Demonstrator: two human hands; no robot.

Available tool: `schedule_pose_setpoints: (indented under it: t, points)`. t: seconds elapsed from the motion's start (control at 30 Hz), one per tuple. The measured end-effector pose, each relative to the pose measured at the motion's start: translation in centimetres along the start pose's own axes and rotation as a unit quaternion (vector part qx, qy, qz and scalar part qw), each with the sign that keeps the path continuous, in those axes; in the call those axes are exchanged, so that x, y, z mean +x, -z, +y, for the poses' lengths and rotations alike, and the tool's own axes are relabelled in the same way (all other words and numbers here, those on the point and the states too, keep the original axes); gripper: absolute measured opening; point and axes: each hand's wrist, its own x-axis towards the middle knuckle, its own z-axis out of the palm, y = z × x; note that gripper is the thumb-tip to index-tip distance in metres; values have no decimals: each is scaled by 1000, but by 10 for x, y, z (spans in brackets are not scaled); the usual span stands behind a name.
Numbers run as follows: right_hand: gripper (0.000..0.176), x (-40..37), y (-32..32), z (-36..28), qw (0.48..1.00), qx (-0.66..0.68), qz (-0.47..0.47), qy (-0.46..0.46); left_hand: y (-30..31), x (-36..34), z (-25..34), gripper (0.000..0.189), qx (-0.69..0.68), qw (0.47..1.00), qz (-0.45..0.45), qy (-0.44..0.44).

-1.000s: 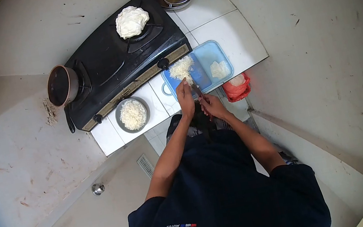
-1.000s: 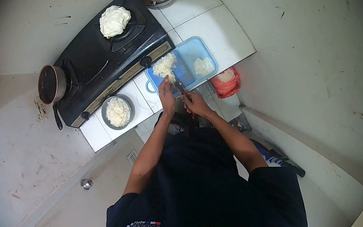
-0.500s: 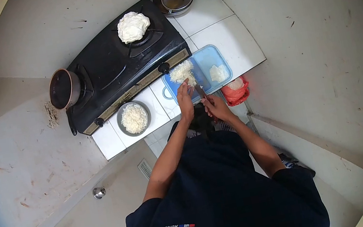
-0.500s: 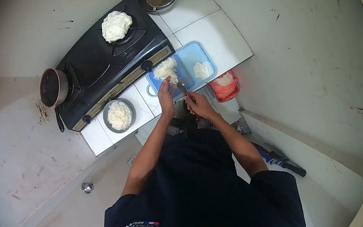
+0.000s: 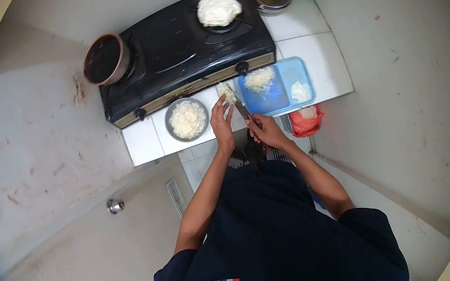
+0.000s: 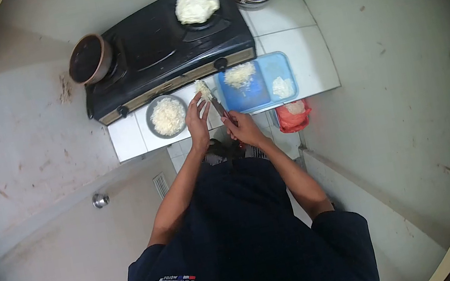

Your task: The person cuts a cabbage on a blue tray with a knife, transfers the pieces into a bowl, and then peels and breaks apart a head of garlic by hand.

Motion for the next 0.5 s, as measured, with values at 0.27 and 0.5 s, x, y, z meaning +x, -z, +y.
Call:
schedule_pose_setpoints:
  t: [0.27, 0.5]
  points:
    - [29, 32, -91, -22, 994, -48, -95, 11, 94, -7, 39, 45, -44, 992, 114, -40]
    - [33, 53, -120, -20, 943, -314, -13, 105, 152, -4, 47, 51, -42, 993, 112, 22]
